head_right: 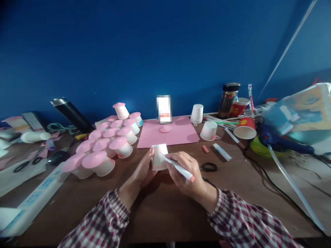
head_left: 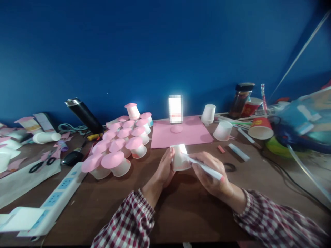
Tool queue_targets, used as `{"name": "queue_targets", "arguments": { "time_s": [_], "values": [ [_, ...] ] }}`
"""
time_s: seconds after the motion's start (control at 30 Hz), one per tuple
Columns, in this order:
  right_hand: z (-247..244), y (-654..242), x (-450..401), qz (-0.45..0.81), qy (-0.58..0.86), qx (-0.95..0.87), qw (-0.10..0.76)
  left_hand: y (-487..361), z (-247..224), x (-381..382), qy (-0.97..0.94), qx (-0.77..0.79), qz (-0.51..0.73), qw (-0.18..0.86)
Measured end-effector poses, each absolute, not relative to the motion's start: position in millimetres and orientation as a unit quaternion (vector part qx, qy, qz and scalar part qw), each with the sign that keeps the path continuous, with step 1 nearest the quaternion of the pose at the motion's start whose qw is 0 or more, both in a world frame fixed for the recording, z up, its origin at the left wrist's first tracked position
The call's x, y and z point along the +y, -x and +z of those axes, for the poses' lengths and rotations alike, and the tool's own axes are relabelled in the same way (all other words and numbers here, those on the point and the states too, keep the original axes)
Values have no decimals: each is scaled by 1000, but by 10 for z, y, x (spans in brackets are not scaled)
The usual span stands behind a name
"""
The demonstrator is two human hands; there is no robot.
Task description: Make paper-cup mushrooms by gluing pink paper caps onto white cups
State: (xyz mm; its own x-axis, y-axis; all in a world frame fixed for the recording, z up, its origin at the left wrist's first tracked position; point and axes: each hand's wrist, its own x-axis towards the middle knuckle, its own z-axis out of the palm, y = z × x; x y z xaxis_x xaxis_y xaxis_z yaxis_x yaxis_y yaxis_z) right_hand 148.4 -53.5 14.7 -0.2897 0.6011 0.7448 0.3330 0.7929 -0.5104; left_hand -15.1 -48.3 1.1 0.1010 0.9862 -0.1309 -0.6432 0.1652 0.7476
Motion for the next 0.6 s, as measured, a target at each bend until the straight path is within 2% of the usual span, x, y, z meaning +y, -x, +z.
{"name": "queue_targets", "arguments": {
  "time_s": [0.6],
  "values": [
    [130, -1487, -515, 144, 290, -793, 516, 129, 38, -491, -279, 311, 582, 698]
  ]
}}
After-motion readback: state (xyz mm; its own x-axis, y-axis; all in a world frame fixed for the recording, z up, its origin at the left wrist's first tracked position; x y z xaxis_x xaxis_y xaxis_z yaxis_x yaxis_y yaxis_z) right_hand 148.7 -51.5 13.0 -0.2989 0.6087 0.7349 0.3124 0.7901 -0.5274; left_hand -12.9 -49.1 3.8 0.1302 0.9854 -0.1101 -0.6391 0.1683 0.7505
